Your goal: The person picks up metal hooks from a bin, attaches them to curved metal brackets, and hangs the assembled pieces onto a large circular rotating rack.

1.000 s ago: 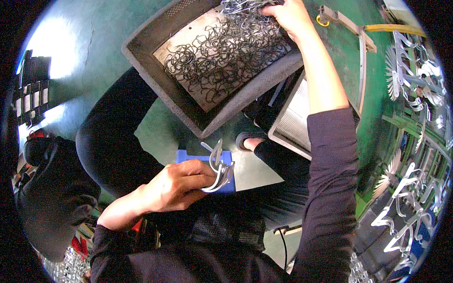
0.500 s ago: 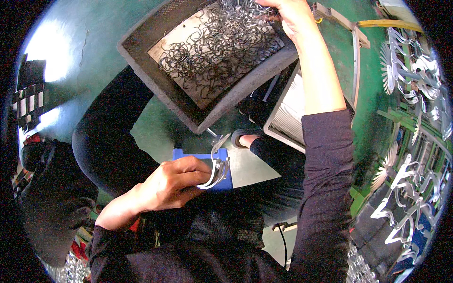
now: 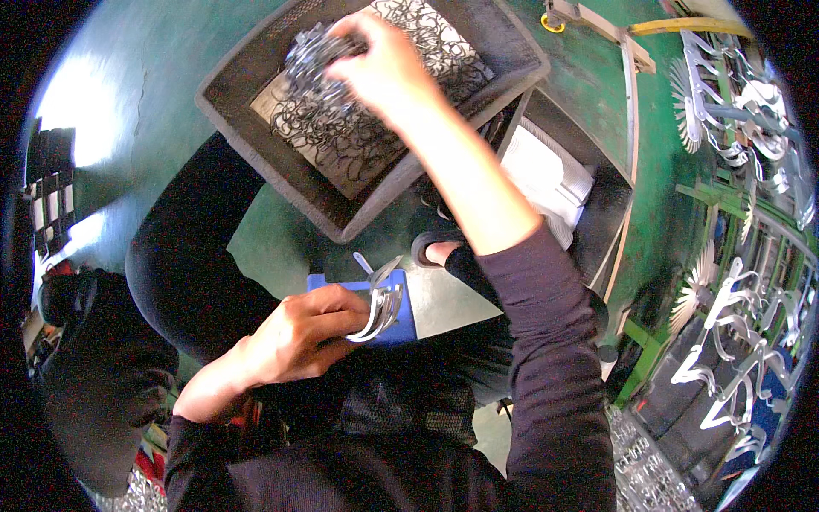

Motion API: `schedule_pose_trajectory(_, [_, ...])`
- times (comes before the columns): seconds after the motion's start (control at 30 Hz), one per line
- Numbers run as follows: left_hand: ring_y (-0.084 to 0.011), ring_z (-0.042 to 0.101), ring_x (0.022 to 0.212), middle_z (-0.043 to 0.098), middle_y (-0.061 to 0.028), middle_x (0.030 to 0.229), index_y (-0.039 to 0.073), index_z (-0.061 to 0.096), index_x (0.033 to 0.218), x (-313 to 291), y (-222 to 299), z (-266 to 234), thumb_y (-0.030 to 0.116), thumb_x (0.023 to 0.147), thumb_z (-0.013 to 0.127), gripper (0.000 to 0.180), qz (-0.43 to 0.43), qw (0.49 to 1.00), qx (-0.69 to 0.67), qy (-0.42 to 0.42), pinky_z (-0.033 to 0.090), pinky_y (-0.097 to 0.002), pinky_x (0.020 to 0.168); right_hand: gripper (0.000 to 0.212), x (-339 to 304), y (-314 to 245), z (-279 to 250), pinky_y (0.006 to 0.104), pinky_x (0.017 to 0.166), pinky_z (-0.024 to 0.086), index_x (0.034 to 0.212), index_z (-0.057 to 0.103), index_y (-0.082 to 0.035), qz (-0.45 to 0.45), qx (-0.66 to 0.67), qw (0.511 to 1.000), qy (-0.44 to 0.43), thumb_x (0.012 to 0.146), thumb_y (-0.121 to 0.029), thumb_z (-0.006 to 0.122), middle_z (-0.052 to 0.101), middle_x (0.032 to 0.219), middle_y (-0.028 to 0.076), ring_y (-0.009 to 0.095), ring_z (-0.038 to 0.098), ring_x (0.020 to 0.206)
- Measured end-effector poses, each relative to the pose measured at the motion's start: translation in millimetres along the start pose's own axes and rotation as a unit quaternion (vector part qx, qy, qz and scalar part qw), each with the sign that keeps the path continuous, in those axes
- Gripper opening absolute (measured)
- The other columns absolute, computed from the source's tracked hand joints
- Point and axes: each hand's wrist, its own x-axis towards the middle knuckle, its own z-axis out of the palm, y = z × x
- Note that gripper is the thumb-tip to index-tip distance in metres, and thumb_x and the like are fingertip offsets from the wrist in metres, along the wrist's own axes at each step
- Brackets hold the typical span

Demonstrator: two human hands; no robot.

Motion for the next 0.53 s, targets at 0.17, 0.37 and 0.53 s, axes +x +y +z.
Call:
schedule_pose_trajectory(0.17, [-0.0284, 0.059, 0.081, 0.058, -0.0113, 0.09, 0.002, 0.06, 0.099, 2.9, 2.5, 0.0, -0.002, 0.067, 0.067, 0.034, -0.013, 1.0, 0.002, -0.003, 0.049, -0.0353, 0.07, 0.052, -20.5, 24.1, 44.6, 0.0368, 0.097, 0.039, 0.118, 0.046, -0.004, -0.123, -0.239, 0.96, -0.076, 0.07, -0.013, 0.065, 0.051, 0.115, 0.02, 0.031, 0.05, 0.11])
schedule_pose_trajectory(0.37, [-0.0287, 0.06, 0.084, 0.059, -0.011, 0.093, 0.002, 0.06, 0.101, 0.1, 2.5, -2.3, -0.001, 0.067, 0.067, 0.034, -0.027, 1.0, 0.002, -0.012, 0.051, -0.0354, 0.072, 0.044, -45.0, 0.4, 42.4, 0.0373, 0.099, 0.038, 0.12, 0.048, 0.0, -0.048, -0.268, 0.927, -0.258, 0.078, -0.011, 0.055, 0.052, 0.12, 0.02, 0.032, 0.051, 0.111])
schedule_pose_trajectory(0.53, [-0.0278, 0.06, 0.089, 0.059, -0.0105, 0.098, 0.004, 0.06, 0.102, 0.5, 3.3, -6.3, -0.001, 0.067, 0.067, 0.036, -0.037, 0.999, 0.002, -0.032, 0.051, -0.0337, 0.075, 0.026, 13.5, 3.5, -31.7, 0.0367, 0.085, 0.049, 0.1, 0.066, -0.007, 0.026, -0.36, 0.905, -0.227, 0.075, -0.008, 0.06, 0.065, 0.097, 0.018, 0.024, 0.065, 0.085])
